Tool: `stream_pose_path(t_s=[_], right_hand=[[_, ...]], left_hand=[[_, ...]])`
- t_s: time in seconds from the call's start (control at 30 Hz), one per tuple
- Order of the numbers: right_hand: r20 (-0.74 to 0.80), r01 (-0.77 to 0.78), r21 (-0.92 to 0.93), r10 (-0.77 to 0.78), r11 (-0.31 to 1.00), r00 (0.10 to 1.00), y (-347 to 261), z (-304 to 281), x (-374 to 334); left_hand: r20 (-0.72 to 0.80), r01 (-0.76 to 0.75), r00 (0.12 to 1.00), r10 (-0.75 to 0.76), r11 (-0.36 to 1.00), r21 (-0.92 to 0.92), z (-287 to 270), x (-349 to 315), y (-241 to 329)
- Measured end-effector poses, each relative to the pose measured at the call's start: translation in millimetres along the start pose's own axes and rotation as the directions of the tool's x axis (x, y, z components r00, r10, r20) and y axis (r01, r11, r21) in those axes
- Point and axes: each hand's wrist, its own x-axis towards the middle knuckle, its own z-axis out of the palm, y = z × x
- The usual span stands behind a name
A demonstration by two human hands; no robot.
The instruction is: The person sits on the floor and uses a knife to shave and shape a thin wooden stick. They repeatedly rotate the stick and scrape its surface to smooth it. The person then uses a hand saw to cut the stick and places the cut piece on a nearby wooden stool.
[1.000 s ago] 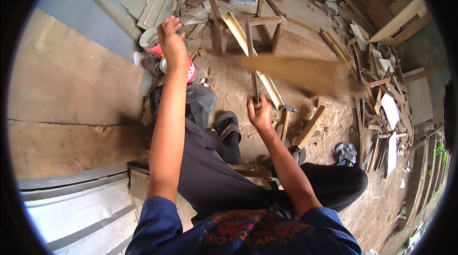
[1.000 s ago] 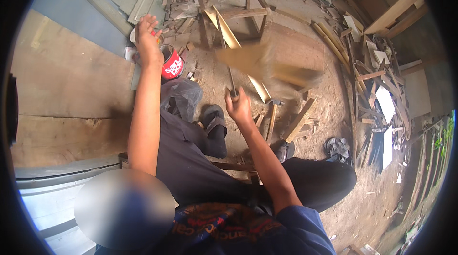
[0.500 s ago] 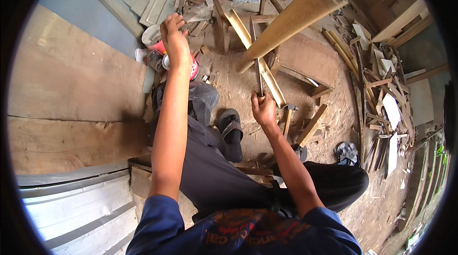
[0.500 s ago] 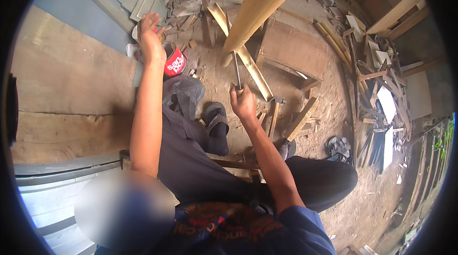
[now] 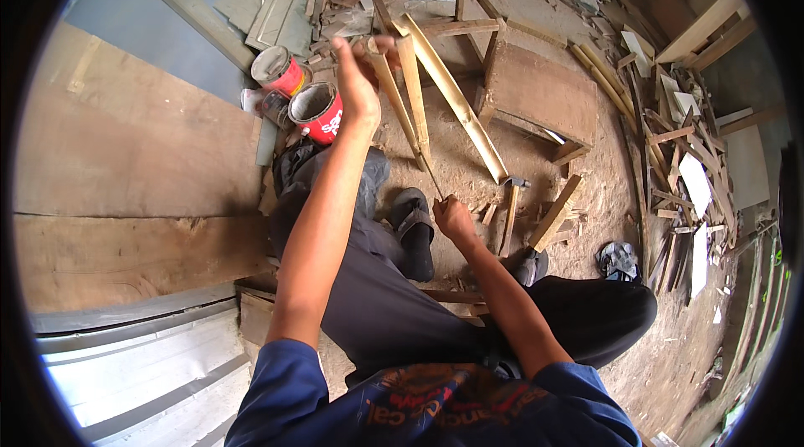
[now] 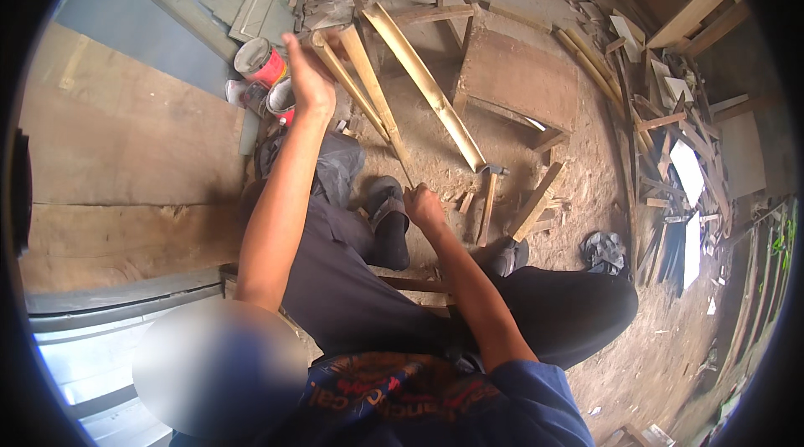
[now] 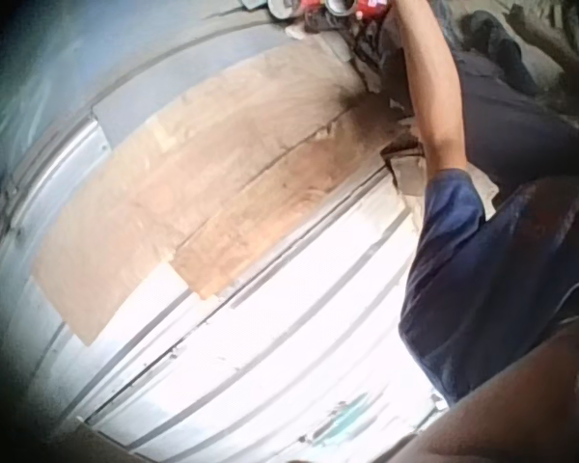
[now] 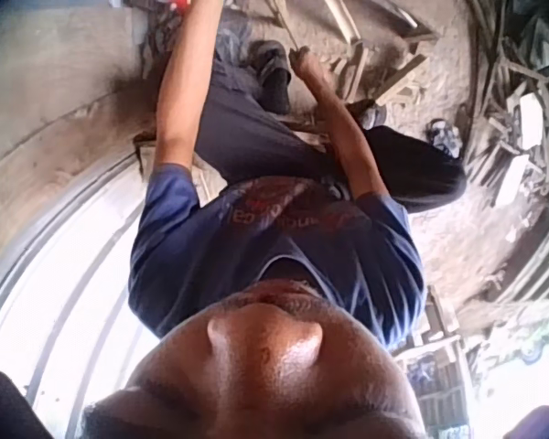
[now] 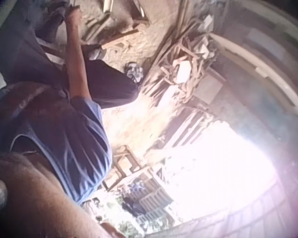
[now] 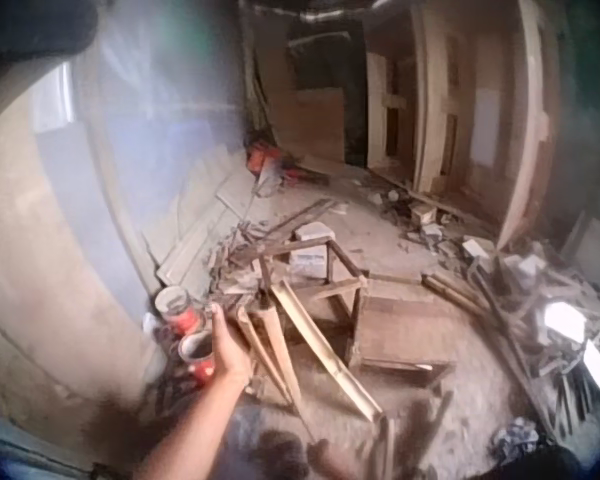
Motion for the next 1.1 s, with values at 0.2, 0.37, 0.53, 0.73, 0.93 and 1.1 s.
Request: stream_pose_path(t_s=[0.2, 0.37, 0.53, 0.73, 0.93, 1.1], right_hand=[[0.001, -0.088, -0.067, 0.088, 0.994, 0.996, -4.8, 11.9, -8.9], [0.002, -0.082, -0.003, 0.082, 0.997, 0.997, -9.4, 12.1, -12.5], [0.093, 0.083, 0.164, -0.099, 0.983, 0.991, 10.9, -6.5, 4.2], [0.321, -0.402, 0.448, 0.276, 0.799, 0.906, 14.9, -0.5, -17.8], [0.026, -0.073, 0.084, 0.071, 0.994, 0.997, 30.0, 1.7, -19.0], [0.05, -0.063, -0.064, 0.067, 0.996, 0.997, 52.2, -12.2, -18.1]], left_hand=[[-0.28, -0.096, 0.956, 0.091, 0.995, -0.003, 18.8, -23.6, -4.9], [-0.331, -0.051, 0.942, 0.064, 0.998, 0.046, 18.0, -15.8, -7.5], [-0.372, -0.108, 0.925, 0.074, 0.992, -0.072, 27.9, -13.8, -8.5], [-0.419, -0.136, 0.9, 0.123, 0.991, -0.001, 1.5, -7.1, 6.5], [-0.359, -0.303, 0.854, 0.376, 0.921, 0.245, 9.0, -7.7, -11.9], [-0.297, -0.366, 0.827, 0.477, 0.858, 0.36, 3.2, -6.9, -12.1]])
